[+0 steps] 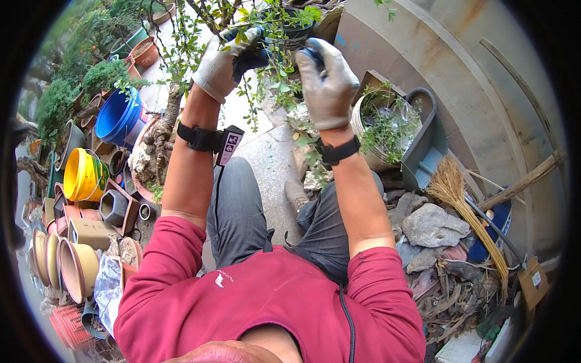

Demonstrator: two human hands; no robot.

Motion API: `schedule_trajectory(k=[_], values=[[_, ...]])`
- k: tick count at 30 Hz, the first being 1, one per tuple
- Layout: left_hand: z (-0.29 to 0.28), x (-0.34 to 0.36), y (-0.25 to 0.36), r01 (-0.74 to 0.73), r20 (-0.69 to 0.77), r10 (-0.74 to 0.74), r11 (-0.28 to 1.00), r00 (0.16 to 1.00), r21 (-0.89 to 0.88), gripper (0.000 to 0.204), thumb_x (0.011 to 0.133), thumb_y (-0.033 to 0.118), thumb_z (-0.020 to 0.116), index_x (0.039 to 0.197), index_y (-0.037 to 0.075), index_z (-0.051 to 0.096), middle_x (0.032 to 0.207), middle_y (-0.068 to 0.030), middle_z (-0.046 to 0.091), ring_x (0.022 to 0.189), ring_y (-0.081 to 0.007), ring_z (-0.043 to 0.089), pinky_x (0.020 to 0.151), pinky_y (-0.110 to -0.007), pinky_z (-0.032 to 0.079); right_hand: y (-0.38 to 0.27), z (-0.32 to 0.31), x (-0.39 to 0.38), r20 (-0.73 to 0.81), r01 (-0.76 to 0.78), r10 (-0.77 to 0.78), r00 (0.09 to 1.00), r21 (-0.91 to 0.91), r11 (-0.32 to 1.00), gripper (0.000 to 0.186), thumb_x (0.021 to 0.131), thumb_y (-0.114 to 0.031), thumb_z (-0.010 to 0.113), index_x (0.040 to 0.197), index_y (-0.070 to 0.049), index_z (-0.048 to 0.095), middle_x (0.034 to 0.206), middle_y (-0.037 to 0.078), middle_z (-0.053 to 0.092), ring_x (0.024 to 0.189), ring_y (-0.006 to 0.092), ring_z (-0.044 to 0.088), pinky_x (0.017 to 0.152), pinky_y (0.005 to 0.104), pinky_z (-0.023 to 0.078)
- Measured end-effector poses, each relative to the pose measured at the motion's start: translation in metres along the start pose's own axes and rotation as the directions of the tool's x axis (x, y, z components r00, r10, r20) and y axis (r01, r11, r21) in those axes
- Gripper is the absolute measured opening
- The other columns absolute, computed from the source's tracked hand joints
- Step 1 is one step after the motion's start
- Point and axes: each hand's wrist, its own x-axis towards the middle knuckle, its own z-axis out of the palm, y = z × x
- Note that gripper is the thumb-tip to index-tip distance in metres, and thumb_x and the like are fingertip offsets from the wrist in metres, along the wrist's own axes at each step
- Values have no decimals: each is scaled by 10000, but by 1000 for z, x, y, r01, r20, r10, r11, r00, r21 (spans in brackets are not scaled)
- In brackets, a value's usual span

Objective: The person wraps a thin wire around a bonsai branch to shape it. They hold the branch with one hand and wind the wire with the other, then trim the excess wire with pliers.

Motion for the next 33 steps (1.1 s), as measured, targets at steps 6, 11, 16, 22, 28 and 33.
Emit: schedule_trajectory(k=[6, 11, 16, 22, 28, 33], values=[[0, -3, 6, 66, -22, -67, 998, 998, -22, 242, 1006, 169, 624, 1176, -2, 635, 984, -97, 706, 814, -191, 704, 754, -370, 618, 3, 15, 22, -10, 462, -489, 872, -311, 831, 266, 772, -166, 854, 1000, -113, 728, 942, 64, 724, 824, 271, 681, 695, 367, 556], [0, -4, 5, 104, 34, -100, 971, 994, -215, 231, 982, 129, 655, 1167, -8, 634, 960, -87, 710, 835, -200, 703, 773, -370, 616, 10, 24, 26, -48, 473, -516, 855, -336, 814, 238, 779, -218, 854, 952, -111, 730, 884, 55, 718, 797, 267, 675, 670, 367, 546], [3, 0, -2, -134, 43, 128, 972, 991, 191, 305, 899, 21, 727, 1188, -18, 638, 1007, -100, 720, 885, -230, 715, 826, -376, 613, 2, 34, 17, -18, 135, -143, 990, -241, 961, 249, 894, -290, 762, 814, -59, 716, 673, 85, 654, 572, 270, 564, 583, 359, 478], [8, 4, -6, -53, -30, 53, 998, 998, 18, 236, 947, 151, 713, 1116, -12, 703, 980, -90, 733, 870, -166, 724, 806, -345, 599, -7, 41, 5, 199, -568, 539, 818, 139, 811, 399, 939, -313, 715, 716, 15, 669, 545, 18, 537, 528, 85, 428, 490, 326, 349], [0, 9, -5, -253, 68, 257, 804, 964, 539, 269, 972, 237, 684, 1062, -14, 717, 920, -45, 740, 806, -92, 671, 746, -287, 553, 1, 23, -4, 768, -919, 509, 389, 290, 266, 332, 1009, -360, 565, 861, -70, 629, 582, -23, 483, 482, 82, 386, 446, 267, 293], [0, 10, -5, -471, 238, 435, 571, 868, 673, 218, 991, 214, 653, 1044, 14, 721, 948, -78, 733, 839, -165, 686, 765, -322, 552, 15, 15, -3, 971, -922, 98, 220, 239, -304, 364, 1040, -419, 476, 908, -101, 595, 582, -32, 395, 482, 106, 297, 457, 281, 249]])
